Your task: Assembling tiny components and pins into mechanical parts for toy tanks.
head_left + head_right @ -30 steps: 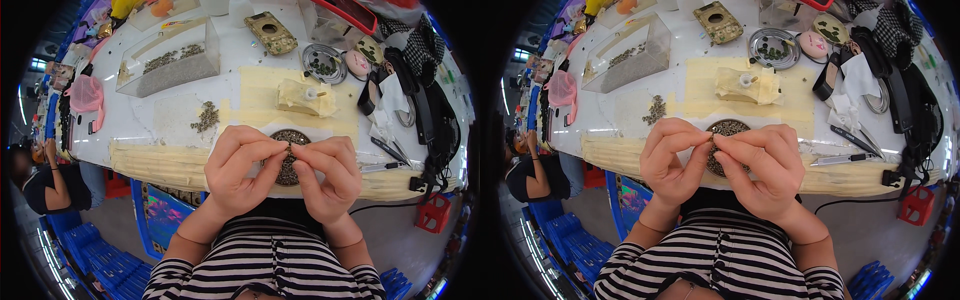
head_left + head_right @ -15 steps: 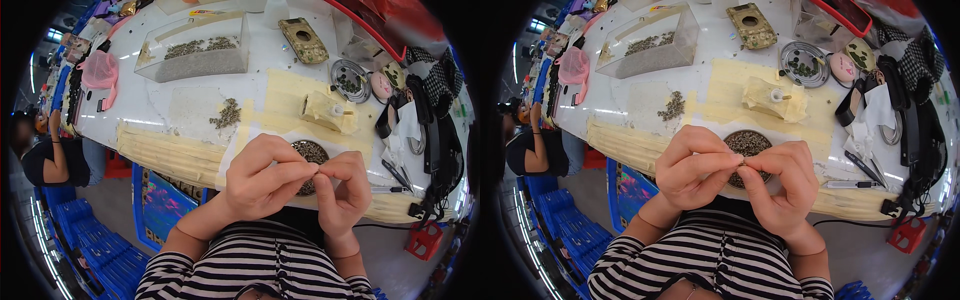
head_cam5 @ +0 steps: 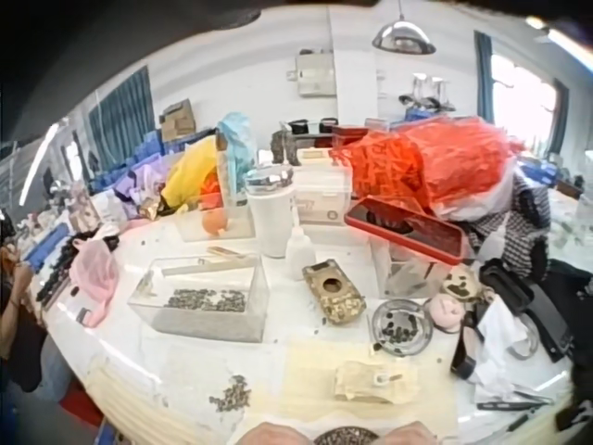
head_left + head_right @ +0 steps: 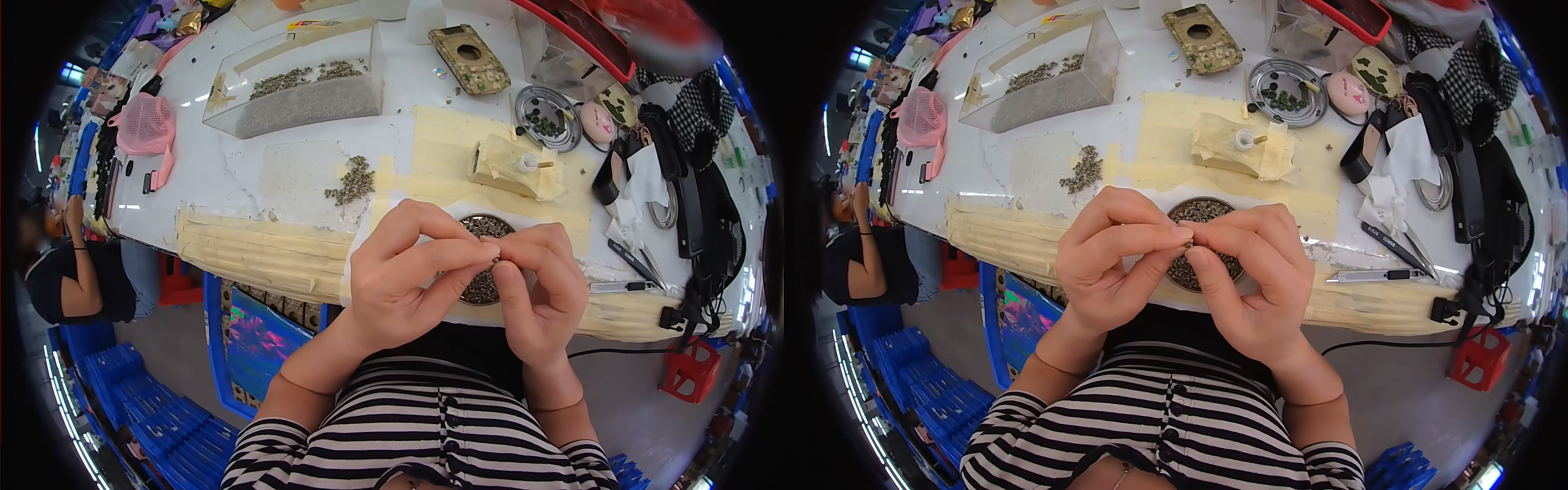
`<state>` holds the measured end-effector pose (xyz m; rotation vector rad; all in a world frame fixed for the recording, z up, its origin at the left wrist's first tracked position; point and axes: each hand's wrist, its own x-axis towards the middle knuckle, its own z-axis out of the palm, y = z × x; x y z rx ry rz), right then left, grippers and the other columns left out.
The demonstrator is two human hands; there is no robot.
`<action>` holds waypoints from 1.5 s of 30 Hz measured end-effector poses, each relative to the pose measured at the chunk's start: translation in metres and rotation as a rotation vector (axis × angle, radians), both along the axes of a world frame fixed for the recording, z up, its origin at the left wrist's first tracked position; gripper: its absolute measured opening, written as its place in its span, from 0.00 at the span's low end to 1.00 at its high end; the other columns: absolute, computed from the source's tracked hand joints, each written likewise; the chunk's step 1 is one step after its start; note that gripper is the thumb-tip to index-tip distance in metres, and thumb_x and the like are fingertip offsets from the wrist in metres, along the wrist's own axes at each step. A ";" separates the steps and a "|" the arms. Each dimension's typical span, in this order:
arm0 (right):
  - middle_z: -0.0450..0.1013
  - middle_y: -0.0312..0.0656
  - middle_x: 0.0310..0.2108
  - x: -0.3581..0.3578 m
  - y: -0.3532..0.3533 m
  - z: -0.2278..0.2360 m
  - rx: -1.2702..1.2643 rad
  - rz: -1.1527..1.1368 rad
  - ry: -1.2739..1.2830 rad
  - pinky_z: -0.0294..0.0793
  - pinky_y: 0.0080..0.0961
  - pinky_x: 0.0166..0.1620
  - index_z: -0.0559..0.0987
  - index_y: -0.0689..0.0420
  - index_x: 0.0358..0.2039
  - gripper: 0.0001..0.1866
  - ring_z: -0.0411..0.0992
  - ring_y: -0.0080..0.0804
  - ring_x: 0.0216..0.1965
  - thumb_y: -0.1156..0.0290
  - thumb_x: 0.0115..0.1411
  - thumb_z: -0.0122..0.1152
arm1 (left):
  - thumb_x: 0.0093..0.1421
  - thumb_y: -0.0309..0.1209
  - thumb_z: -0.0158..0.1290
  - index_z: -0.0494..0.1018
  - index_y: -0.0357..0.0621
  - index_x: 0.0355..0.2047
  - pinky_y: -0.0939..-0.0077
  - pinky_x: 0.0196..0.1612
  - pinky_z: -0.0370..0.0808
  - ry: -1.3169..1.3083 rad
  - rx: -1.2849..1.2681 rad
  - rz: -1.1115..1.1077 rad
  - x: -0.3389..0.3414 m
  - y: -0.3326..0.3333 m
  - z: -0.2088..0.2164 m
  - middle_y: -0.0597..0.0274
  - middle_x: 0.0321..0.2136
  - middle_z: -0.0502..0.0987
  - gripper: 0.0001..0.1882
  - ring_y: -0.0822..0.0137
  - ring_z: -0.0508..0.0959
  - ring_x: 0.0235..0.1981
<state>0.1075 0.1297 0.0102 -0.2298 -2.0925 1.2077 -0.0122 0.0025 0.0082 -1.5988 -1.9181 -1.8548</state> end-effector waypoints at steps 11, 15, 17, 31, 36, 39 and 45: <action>0.77 0.38 0.30 0.002 -0.002 0.000 0.056 -0.077 0.082 0.67 0.25 0.36 0.84 0.60 0.34 0.09 0.70 0.32 0.31 0.79 0.50 0.71 | 0.51 0.15 0.63 0.81 0.36 0.36 0.78 0.34 0.72 0.007 -0.037 0.090 0.002 0.000 -0.001 0.59 0.31 0.76 0.11 0.67 0.76 0.31; 0.77 0.39 0.30 0.001 -0.002 -0.001 0.078 -0.072 0.051 0.67 0.25 0.36 0.84 0.59 0.34 0.10 0.70 0.32 0.31 0.79 0.49 0.71 | 0.51 0.15 0.63 0.81 0.38 0.36 0.78 0.32 0.72 -0.047 -0.015 0.081 0.003 0.000 0.000 0.60 0.30 0.77 0.11 0.67 0.76 0.30; 0.77 0.39 0.30 0.000 -0.003 -0.002 0.040 -0.049 0.029 0.67 0.25 0.36 0.84 0.60 0.34 0.10 0.70 0.33 0.31 0.79 0.50 0.71 | 0.49 0.16 0.65 0.82 0.41 0.36 0.77 0.30 0.72 -0.054 -0.005 0.068 0.002 0.000 -0.001 0.61 0.30 0.77 0.13 0.66 0.76 0.29; 0.76 0.38 0.29 0.005 -0.002 0.000 0.030 -0.077 0.085 0.67 0.24 0.35 0.84 0.59 0.34 0.10 0.69 0.31 0.30 0.79 0.49 0.71 | 0.51 0.15 0.63 0.81 0.37 0.35 0.79 0.34 0.71 -0.022 -0.036 0.074 0.002 0.001 0.001 0.59 0.31 0.76 0.11 0.68 0.76 0.30; 0.76 0.39 0.29 0.002 -0.001 -0.003 0.061 -0.055 0.047 0.67 0.24 0.35 0.85 0.60 0.36 0.11 0.69 0.32 0.30 0.79 0.50 0.70 | 0.50 0.16 0.64 0.82 0.40 0.37 0.77 0.30 0.72 -0.047 -0.011 0.047 0.001 0.000 -0.001 0.60 0.30 0.77 0.13 0.67 0.76 0.30; 0.76 0.39 0.29 0.001 -0.001 -0.002 0.022 -0.033 0.049 0.67 0.25 0.35 0.85 0.60 0.36 0.11 0.69 0.32 0.30 0.79 0.50 0.70 | 0.50 0.16 0.64 0.82 0.41 0.37 0.77 0.31 0.73 -0.052 -0.011 0.036 0.001 0.000 -0.001 0.61 0.31 0.77 0.13 0.67 0.77 0.30; 0.76 0.40 0.28 0.000 0.000 -0.003 -0.085 0.014 0.034 0.67 0.25 0.35 0.83 0.60 0.33 0.08 0.69 0.33 0.30 0.80 0.50 0.70 | 0.49 0.17 0.65 0.83 0.41 0.37 0.77 0.31 0.73 -0.023 -0.014 0.011 0.001 -0.001 -0.002 0.61 0.31 0.77 0.14 0.67 0.76 0.30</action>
